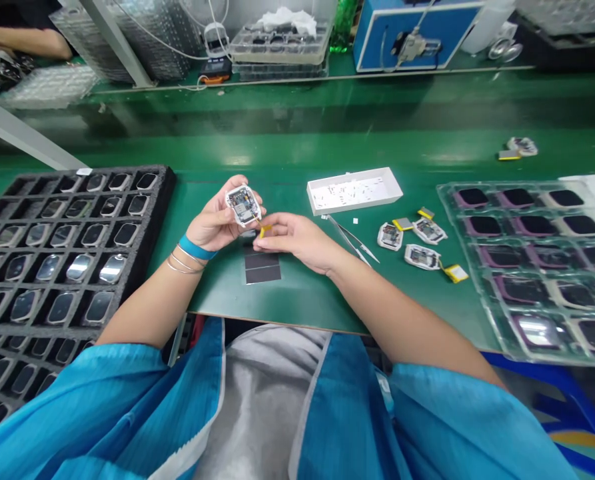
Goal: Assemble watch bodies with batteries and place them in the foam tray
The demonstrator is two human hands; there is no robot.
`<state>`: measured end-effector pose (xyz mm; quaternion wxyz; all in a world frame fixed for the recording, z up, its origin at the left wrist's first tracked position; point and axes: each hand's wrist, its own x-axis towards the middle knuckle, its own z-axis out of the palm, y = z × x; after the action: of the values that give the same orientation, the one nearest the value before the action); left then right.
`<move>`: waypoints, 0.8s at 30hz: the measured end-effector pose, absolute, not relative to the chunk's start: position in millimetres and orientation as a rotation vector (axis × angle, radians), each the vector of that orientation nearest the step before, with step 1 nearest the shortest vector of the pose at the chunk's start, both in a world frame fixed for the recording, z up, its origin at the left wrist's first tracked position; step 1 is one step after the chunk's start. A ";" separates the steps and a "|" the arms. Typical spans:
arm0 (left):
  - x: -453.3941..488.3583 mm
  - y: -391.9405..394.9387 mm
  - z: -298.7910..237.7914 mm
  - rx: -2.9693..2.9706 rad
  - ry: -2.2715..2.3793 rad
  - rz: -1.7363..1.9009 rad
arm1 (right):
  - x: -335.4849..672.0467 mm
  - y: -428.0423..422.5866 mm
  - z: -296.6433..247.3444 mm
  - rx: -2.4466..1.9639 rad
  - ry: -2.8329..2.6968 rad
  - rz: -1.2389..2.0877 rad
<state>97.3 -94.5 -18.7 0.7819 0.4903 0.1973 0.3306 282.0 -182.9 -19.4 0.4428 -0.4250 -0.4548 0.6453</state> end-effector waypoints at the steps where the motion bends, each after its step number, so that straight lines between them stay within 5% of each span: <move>1: 96.7 -94.1 -18.4 1.057 0.436 0.721 | 283.0 -183.1 -18.0 -1.066 -1.096 1.638; 5: 95.8 -94.7 -16.0 1.040 0.511 0.724 | 289.1 -185.5 -10.6 -1.073 -1.066 1.429; 13: 97.8 -98.6 -14.9 1.080 0.507 0.556 | 288.9 -197.9 -3.2 -1.088 -1.383 0.488; 24: 109.3 -101.9 -15.7 1.079 0.519 0.382 | 293.0 -185.7 -23.6 -1.198 -1.650 0.102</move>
<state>109.3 -101.9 -15.7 0.8090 0.5047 0.2426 0.1789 293.0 -185.7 -23.6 0.5229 -0.5002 -0.6889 0.0428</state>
